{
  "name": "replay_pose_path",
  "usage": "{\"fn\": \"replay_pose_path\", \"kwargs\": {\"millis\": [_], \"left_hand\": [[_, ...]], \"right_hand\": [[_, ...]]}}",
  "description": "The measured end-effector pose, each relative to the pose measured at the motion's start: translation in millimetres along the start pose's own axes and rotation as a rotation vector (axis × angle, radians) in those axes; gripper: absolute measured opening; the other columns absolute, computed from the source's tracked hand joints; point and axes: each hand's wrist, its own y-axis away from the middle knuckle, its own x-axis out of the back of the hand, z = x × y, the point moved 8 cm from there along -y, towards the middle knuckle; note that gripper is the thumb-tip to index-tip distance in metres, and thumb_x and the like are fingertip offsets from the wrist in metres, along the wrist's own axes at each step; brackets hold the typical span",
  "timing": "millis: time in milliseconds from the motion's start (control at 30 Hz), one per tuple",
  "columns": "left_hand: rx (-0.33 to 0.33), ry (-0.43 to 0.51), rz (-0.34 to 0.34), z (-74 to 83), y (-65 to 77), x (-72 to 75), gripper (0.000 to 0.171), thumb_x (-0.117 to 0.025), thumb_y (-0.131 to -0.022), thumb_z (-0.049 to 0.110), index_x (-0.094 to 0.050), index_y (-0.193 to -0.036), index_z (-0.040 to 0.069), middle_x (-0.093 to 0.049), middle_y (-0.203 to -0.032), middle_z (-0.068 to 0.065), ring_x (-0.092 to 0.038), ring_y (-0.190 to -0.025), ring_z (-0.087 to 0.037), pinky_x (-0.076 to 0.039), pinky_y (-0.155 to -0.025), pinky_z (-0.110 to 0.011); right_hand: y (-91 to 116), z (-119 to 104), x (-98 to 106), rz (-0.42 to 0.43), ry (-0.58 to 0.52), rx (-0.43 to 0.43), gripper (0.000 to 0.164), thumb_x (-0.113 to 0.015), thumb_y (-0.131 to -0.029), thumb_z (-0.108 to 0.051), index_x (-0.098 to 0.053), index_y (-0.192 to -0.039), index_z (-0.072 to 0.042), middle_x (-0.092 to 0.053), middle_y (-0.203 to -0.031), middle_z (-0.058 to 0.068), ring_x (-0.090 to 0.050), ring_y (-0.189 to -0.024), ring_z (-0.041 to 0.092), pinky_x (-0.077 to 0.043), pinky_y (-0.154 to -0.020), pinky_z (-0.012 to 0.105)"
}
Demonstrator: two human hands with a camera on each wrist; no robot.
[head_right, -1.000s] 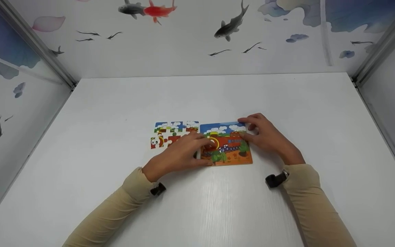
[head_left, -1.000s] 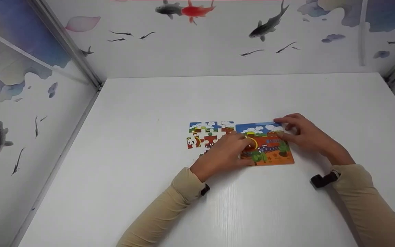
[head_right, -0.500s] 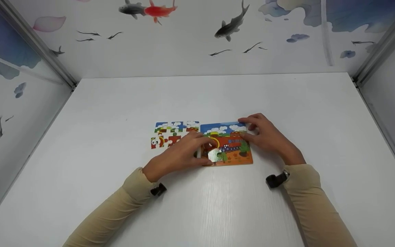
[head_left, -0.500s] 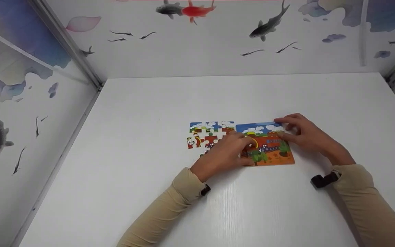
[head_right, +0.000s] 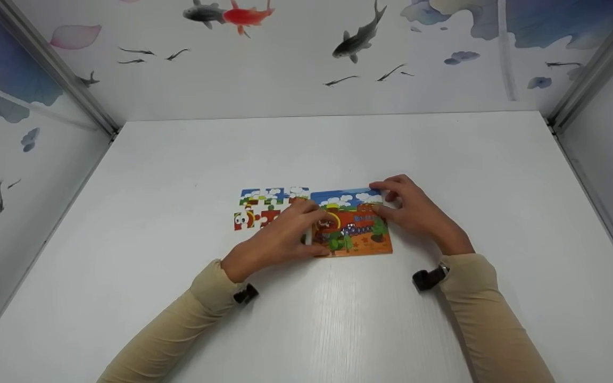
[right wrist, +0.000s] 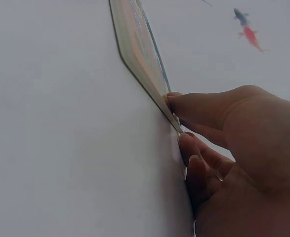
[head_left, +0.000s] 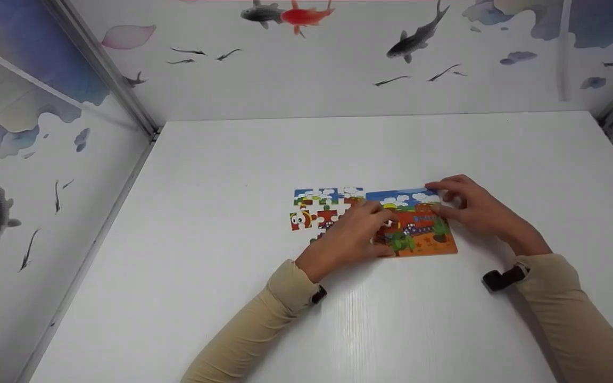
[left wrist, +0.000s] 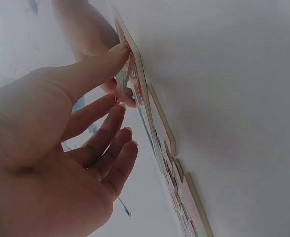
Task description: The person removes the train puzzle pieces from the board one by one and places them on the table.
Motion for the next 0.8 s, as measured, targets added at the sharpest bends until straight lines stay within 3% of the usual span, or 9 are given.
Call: {"fn": "replay_pose_path", "kwargs": {"millis": [300, 800], "left_hand": [[0.003, 0.01, -0.011, 0.4, -1.3, -1.3, 0.061, -0.084, -0.097, 0.036, -0.062, -0.15, 0.015, -0.07, -0.143, -0.003, -0.06, -0.129, -0.019, -0.051, -0.117, -0.035], [-0.03, -0.101, 0.0, 2.1, -3.3, 0.8, 0.051, -0.082, -0.097, 0.042, -0.072, -0.14, 0.016, -0.076, -0.133, 0.0, -0.06, -0.118, -0.019, -0.051, -0.108, -0.035]], "right_hand": [[0.8, -1.8, -0.1, 0.002, -0.003, 0.007, 0.052, -0.069, -0.108, -0.034, -0.058, -0.157, -0.024, -0.048, -0.15, 0.015, -0.048, -0.126, 0.031, -0.045, -0.103, 0.044], [-0.7, 0.0, -0.4, 0.01, 0.011, 0.017, 0.051, -0.069, -0.108, -0.032, -0.059, -0.157, -0.024, -0.049, -0.149, 0.014, -0.049, -0.125, 0.03, -0.045, -0.099, 0.036]]}}
